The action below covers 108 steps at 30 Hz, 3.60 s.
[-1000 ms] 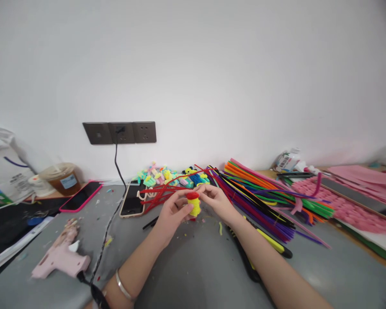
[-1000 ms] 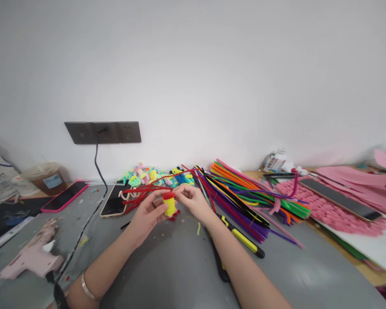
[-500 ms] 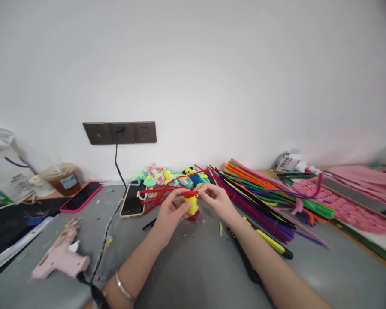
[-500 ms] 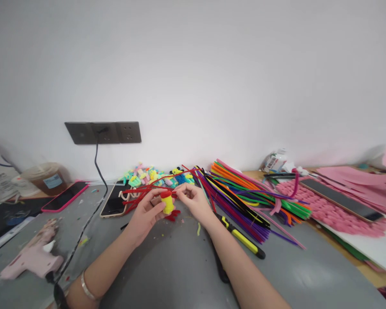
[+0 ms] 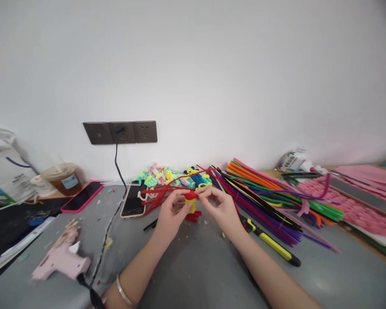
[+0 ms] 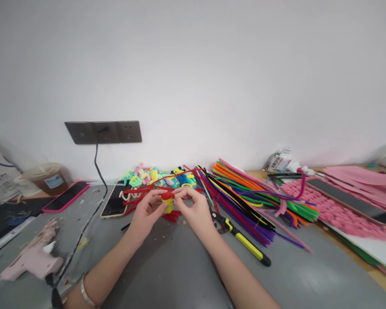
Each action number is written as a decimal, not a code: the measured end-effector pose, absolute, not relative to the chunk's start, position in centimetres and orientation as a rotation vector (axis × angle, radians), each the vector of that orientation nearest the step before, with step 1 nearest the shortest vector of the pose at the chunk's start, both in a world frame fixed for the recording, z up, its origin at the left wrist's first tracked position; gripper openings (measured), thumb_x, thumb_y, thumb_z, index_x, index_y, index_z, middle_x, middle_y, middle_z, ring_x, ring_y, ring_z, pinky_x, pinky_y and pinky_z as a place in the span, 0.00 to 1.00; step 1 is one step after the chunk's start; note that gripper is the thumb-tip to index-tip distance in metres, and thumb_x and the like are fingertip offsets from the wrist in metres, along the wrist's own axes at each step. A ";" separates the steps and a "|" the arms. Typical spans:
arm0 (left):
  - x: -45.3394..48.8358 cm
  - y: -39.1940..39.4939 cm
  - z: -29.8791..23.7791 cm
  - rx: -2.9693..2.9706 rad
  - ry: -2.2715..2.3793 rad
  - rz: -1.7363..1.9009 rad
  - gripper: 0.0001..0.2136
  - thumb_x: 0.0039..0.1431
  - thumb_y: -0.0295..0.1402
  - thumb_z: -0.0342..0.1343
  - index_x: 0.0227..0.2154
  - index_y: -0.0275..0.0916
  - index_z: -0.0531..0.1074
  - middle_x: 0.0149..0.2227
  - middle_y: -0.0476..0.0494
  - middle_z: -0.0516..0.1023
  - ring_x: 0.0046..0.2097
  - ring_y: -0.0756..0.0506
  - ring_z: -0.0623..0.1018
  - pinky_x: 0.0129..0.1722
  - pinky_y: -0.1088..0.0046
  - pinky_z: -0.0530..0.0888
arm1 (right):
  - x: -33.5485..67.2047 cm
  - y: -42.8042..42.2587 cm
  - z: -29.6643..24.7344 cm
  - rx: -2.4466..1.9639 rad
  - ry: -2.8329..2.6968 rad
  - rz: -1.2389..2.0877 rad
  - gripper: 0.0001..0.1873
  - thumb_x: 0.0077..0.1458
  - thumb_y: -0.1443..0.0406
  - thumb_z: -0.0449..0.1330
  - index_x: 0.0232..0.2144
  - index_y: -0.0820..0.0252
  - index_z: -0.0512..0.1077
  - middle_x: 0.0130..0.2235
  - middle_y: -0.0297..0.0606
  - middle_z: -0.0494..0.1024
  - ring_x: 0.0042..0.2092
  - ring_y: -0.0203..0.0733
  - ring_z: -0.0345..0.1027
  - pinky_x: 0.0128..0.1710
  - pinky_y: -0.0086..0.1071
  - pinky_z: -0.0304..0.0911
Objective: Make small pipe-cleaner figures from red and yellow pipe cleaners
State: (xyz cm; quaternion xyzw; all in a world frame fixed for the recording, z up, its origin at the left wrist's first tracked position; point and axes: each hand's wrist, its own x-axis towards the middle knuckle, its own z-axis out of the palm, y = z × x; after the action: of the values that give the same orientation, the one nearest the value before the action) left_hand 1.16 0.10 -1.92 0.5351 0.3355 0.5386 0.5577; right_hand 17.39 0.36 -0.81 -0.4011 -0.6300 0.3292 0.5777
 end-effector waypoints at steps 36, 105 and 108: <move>0.6 -0.1 -1.4 1.377 0.852 1.151 0.23 0.54 0.42 0.62 0.51 0.39 0.77 0.34 0.44 0.80 0.26 0.50 0.71 0.25 0.76 0.71 | 18.6 1.6 -1.9 -0.759 -1.250 1.583 0.16 0.45 0.60 0.73 0.38 0.56 0.78 0.39 0.36 0.81 0.40 0.39 0.74 0.46 0.33 0.65; -0.3 -0.1 -0.9 2.031 1.032 1.432 0.08 0.49 0.27 0.61 0.35 0.39 0.73 0.34 0.46 0.78 0.36 0.46 0.77 0.39 0.72 0.72 | 17.7 0.7 -1.2 -0.731 -1.401 1.465 0.15 0.51 0.56 0.69 0.34 0.59 0.71 0.31 0.32 0.75 0.33 0.35 0.69 0.36 0.29 0.62; -0.2 0.0 -1.1 1.964 0.992 1.397 0.08 0.50 0.28 0.61 0.35 0.39 0.73 0.34 0.47 0.78 0.36 0.47 0.76 0.38 0.73 0.72 | 17.5 0.6 -1.3 -0.691 -1.368 1.528 0.16 0.50 0.56 0.69 0.33 0.59 0.71 0.30 0.31 0.74 0.31 0.34 0.68 0.34 0.28 0.61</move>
State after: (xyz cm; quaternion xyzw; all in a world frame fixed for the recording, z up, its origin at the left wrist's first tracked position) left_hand -0.20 0.00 -1.10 0.7268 0.3672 0.5168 0.2644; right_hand 17.50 0.57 -1.28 -0.2818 -0.5582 0.6234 0.4694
